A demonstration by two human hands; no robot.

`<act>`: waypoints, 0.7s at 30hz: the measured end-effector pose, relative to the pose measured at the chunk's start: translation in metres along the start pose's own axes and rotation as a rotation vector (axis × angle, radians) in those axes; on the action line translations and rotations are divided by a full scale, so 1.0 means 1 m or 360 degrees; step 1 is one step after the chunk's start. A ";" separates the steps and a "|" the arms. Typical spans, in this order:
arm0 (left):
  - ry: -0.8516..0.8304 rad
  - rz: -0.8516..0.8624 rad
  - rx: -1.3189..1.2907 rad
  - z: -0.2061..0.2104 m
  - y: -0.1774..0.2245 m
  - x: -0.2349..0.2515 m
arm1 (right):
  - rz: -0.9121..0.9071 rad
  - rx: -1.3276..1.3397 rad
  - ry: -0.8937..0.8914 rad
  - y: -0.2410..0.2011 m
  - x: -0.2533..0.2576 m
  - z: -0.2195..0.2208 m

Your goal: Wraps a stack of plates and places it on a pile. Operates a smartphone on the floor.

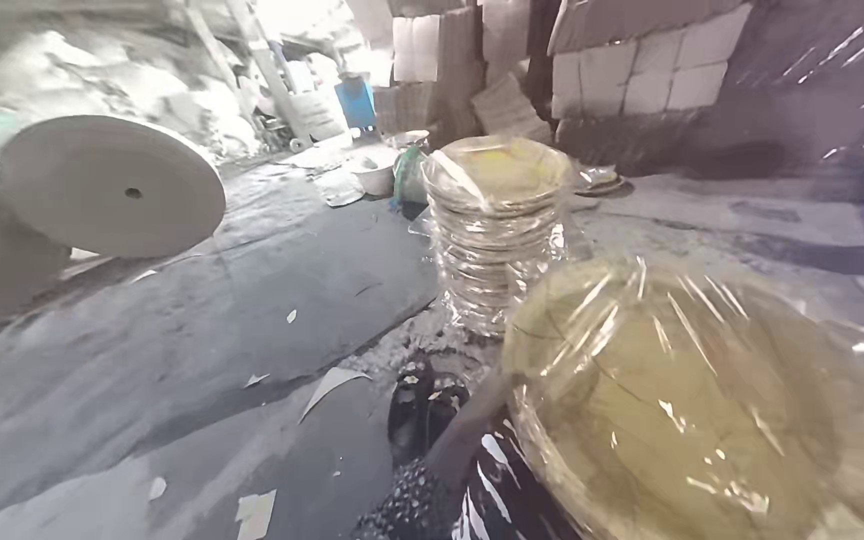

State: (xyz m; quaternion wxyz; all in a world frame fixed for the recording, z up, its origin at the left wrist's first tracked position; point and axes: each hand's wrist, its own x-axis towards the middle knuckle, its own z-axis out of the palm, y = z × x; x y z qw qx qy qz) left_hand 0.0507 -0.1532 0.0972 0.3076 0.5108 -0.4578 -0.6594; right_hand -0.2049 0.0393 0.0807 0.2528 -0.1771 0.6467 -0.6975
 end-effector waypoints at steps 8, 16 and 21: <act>0.0070 0.1490 0.0089 -0.065 0.237 0.060 | -0.0575 0.0238 -0.0270 -0.193 0.087 0.196; 0.0488 0.1167 0.0610 -0.124 0.347 0.229 | -0.0538 -0.0798 -0.0410 -0.184 0.217 0.361; 0.0245 0.1059 0.0760 -0.136 0.340 0.262 | -0.0800 -0.1165 -0.0472 -0.166 0.242 0.370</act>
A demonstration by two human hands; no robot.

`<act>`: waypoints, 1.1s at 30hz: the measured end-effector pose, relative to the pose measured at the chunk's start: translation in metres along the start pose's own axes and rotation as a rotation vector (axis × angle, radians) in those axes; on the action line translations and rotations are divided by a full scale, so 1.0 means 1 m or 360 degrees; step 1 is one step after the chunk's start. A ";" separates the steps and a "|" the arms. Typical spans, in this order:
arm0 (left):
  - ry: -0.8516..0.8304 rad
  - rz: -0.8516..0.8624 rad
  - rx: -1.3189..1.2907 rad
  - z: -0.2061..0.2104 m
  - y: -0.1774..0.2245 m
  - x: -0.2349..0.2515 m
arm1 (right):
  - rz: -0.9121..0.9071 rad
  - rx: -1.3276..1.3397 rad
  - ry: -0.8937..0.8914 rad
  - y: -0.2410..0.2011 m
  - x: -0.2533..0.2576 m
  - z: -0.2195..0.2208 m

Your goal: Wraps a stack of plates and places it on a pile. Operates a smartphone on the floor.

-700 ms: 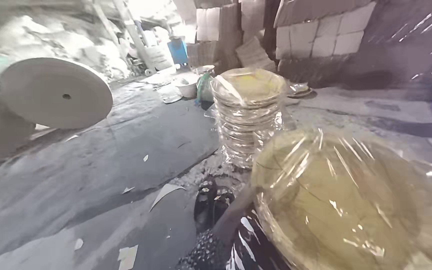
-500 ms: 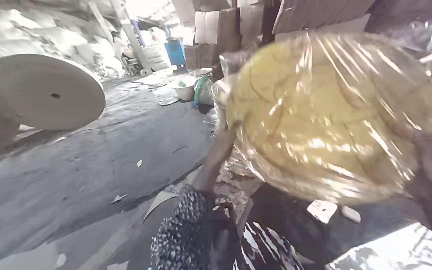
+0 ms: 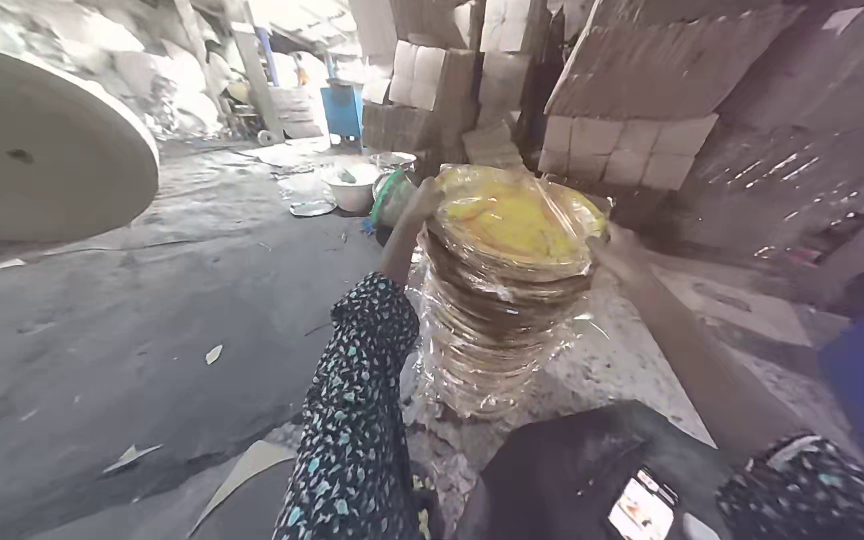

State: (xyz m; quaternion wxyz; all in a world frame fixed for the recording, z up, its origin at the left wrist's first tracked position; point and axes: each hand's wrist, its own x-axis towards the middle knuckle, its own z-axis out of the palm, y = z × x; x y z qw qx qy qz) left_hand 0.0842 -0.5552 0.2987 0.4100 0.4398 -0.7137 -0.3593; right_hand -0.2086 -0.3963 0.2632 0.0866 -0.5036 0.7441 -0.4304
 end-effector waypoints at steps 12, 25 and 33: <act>0.0376 0.1007 0.0253 -0.003 0.025 -0.064 | -0.0462 0.0588 0.0399 0.049 -0.116 -0.053; -0.0043 0.1102 0.0499 0.081 0.019 -0.199 | 0.0776 0.0328 0.0604 0.261 -0.479 -0.055; -0.1200 0.0035 0.0134 0.324 -0.093 -0.343 | 0.1225 0.0299 0.0550 0.316 -0.612 -0.030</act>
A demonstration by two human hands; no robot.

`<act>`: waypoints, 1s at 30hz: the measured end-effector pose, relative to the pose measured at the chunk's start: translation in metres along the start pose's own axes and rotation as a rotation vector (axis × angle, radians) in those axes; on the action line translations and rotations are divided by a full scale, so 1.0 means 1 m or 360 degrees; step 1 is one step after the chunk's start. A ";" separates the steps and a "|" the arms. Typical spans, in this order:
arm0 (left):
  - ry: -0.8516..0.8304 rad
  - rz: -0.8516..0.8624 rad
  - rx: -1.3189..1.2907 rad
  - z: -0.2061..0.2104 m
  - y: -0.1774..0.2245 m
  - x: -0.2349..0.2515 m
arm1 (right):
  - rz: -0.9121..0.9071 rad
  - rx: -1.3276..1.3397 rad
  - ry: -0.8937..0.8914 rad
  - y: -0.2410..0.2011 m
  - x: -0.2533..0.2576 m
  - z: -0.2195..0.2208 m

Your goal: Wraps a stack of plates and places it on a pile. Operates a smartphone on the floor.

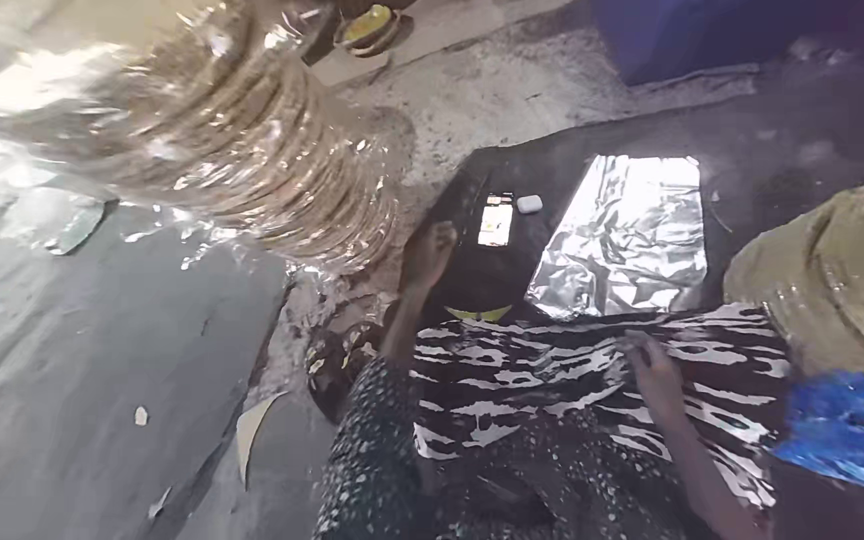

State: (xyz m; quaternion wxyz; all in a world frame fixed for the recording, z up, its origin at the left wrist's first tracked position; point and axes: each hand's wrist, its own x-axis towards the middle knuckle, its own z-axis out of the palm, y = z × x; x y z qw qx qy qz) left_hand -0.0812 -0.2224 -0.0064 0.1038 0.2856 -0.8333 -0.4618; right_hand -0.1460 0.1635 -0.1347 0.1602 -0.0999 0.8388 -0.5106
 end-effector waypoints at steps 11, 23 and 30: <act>-0.0213 -0.0524 0.0593 0.123 0.021 0.112 | -0.0181 -0.0289 0.0211 0.004 0.003 0.013; -0.0055 0.0151 0.0743 0.152 -0.090 0.188 | -0.0300 -0.0543 0.0349 0.005 0.015 0.032; -0.0133 0.0204 0.0953 0.174 -0.061 0.197 | -0.0301 -0.0579 0.0379 0.006 0.016 0.035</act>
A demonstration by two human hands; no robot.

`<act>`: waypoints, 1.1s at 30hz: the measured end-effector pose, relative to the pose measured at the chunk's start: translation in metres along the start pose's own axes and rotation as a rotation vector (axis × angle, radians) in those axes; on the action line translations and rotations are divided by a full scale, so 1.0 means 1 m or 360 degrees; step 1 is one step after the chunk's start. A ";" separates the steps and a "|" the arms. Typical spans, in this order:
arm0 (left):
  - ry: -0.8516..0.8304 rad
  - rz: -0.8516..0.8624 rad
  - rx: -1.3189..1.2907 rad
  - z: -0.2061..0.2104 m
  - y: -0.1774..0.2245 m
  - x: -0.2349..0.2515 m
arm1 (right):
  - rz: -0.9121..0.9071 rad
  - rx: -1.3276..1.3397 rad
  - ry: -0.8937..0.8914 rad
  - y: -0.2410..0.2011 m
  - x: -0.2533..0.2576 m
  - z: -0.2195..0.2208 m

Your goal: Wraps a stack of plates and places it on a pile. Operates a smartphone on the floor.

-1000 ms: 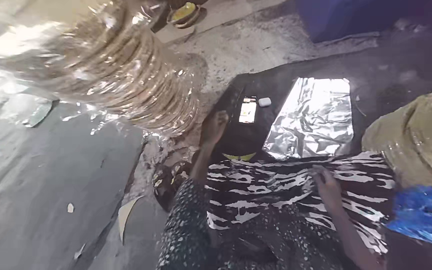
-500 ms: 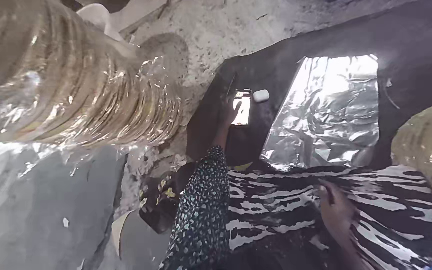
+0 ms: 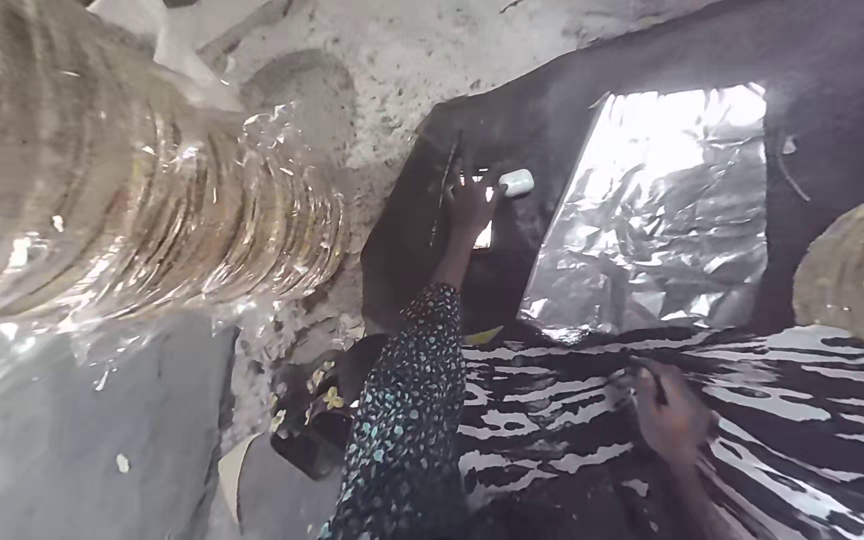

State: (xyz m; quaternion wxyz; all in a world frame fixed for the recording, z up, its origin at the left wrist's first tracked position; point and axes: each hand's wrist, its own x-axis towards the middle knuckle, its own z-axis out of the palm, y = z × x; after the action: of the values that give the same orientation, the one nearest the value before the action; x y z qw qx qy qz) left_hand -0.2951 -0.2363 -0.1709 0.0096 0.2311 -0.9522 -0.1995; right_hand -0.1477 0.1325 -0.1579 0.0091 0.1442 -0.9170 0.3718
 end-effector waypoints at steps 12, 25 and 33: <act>0.0110 0.0097 -0.0099 0.011 -0.024 0.001 | -0.0014 -0.0018 0.0030 0.001 0.000 0.002; -0.0066 -0.0167 -0.0168 -0.030 0.002 -0.006 | -0.0045 0.0030 0.0075 0.000 0.000 0.004; 0.0130 -0.0052 -0.0510 -0.011 -0.045 -0.003 | -0.0011 0.0045 0.0021 -0.001 0.001 0.002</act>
State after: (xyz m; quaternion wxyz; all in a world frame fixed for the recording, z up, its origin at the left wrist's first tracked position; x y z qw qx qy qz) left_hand -0.2717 -0.2758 -0.1780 0.0819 0.2499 -0.9031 -0.3395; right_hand -0.1478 0.1302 -0.1583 0.0144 0.1452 -0.9111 0.3856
